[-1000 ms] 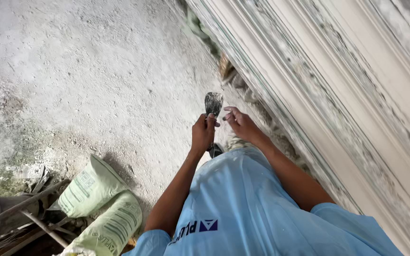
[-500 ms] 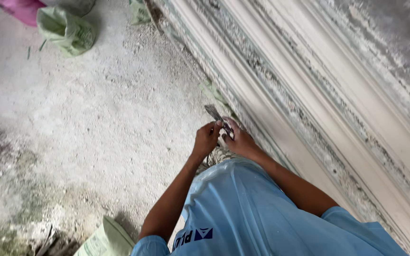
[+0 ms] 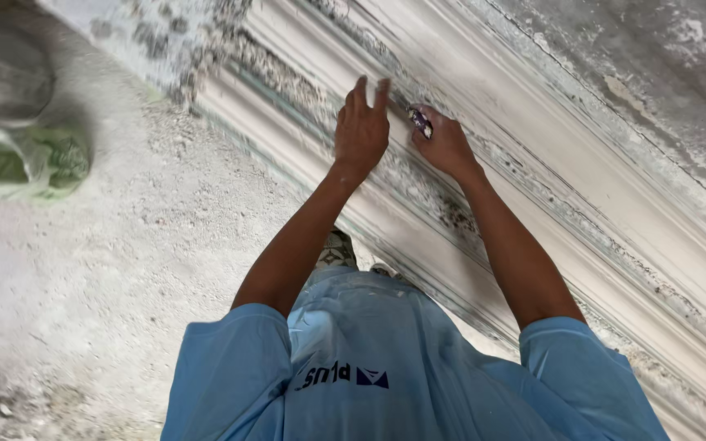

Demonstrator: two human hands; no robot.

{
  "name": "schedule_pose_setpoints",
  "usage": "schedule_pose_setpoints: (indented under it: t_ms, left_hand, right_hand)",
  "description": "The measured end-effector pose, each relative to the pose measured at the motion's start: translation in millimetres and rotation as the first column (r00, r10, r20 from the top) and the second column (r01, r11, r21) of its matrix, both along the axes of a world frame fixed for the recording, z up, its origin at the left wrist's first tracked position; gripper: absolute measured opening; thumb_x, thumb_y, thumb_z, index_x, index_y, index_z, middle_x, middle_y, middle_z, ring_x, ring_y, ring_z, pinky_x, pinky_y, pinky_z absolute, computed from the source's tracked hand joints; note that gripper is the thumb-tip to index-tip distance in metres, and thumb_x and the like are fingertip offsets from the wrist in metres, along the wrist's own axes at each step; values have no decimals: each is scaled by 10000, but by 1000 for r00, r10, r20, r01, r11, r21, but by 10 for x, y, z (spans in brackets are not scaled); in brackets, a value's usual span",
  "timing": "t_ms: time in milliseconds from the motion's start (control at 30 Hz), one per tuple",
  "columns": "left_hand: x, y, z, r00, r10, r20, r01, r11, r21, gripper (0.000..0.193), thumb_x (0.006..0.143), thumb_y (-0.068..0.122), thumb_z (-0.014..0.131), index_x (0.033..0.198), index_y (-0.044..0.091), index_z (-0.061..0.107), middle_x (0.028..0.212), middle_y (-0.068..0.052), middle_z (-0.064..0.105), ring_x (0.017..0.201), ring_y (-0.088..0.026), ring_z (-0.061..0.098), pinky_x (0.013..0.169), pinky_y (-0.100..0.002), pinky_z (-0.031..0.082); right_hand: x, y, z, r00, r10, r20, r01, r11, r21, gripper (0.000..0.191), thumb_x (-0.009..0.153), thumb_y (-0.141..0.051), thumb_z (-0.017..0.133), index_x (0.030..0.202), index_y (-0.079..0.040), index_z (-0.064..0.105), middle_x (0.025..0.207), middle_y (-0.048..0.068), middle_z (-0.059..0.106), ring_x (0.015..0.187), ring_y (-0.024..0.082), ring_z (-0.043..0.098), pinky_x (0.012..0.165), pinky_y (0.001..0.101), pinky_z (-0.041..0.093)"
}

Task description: The person uses a small hand scraper to remove dried plaster residue from the grooved surface of long decorative molding pieces. They work along the length of each molding, steadying the piece with one hand while scraping the flutes and edges, moving between several moldings laid against the wall and floor.

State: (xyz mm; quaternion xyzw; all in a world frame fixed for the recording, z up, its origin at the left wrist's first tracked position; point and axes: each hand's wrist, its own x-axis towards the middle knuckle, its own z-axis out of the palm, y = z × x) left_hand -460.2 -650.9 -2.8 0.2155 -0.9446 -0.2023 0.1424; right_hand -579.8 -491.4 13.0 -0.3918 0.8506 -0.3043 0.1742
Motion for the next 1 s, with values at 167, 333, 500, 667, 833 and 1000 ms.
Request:
schedule_pose_setpoints:
  t_ms: [167, 333, 500, 667, 833, 1000]
  left_hand:
    - [-467, -126, -123, 955, -291, 58, 296, 948, -121, 318, 901, 129, 653, 1208, 46, 643, 1331, -217, 582, 1233, -342, 549, 1001, -484, 481]
    - [-612, 238, -74, 857, -514, 47, 512, 837, -192, 163, 813, 179, 668, 900, 53, 722, 920, -101, 702, 978, -257, 614, 871, -411, 507]
    - [-642, -509, -494, 865, -495, 77, 500, 848, -174, 100, 812, 178, 700, 849, 85, 709, 833, -94, 693, 880, -247, 637, 817, -425, 510]
    - [-558, -2283, -671, 945, -293, 147, 325, 895, -305, 81, 871, 74, 751, 941, 75, 710, 900, -116, 700, 857, -221, 647, 811, -385, 541]
    - [-477, -2485, -500, 973, -181, 141, 227, 852, -472, 133, 871, 64, 772, 981, 47, 700, 1045, -156, 723, 1060, -265, 678, 955, -404, 540]
    - [-551, -1555, -477, 931, -346, 115, 364, 862, -354, 244, 822, 135, 763, 1002, -18, 702, 1028, -206, 723, 1006, -303, 676, 921, -419, 528]
  right_hand:
    - [-158, -34, 218, 986, -87, 144, 42, 955, 293, 502, 937, -218, 660, 1429, -143, 603, 881, 175, 729, 734, 331, 700, 732, 448, 546]
    - [-128, 238, 728, 961, -196, 196, 68, 851, 521, 545, 900, -178, 625, 1442, -152, 585, 768, 177, 696, 633, 307, 673, 657, 433, 540]
    - [-228, -656, 632, 962, -126, 241, -2, 883, 469, 470, 946, -185, 612, 1414, -139, 610, 800, 170, 707, 649, 295, 667, 657, 438, 541]
    - [-227, -2236, 215, 951, 17, 309, -67, 986, 153, 285, 1003, -131, 602, 1276, -63, 645, 805, 143, 730, 641, 246, 688, 602, 405, 579]
    - [-70, -2636, 127, 946, -71, 317, 10, 982, 188, 314, 1005, -119, 569, 1305, -57, 639, 836, 192, 737, 646, 299, 708, 671, 446, 591]
    - [-131, -1779, 569, 966, -66, 250, -21, 944, 329, 507, 901, -98, 588, 1406, -56, 569, 801, 209, 725, 633, 316, 711, 670, 461, 590]
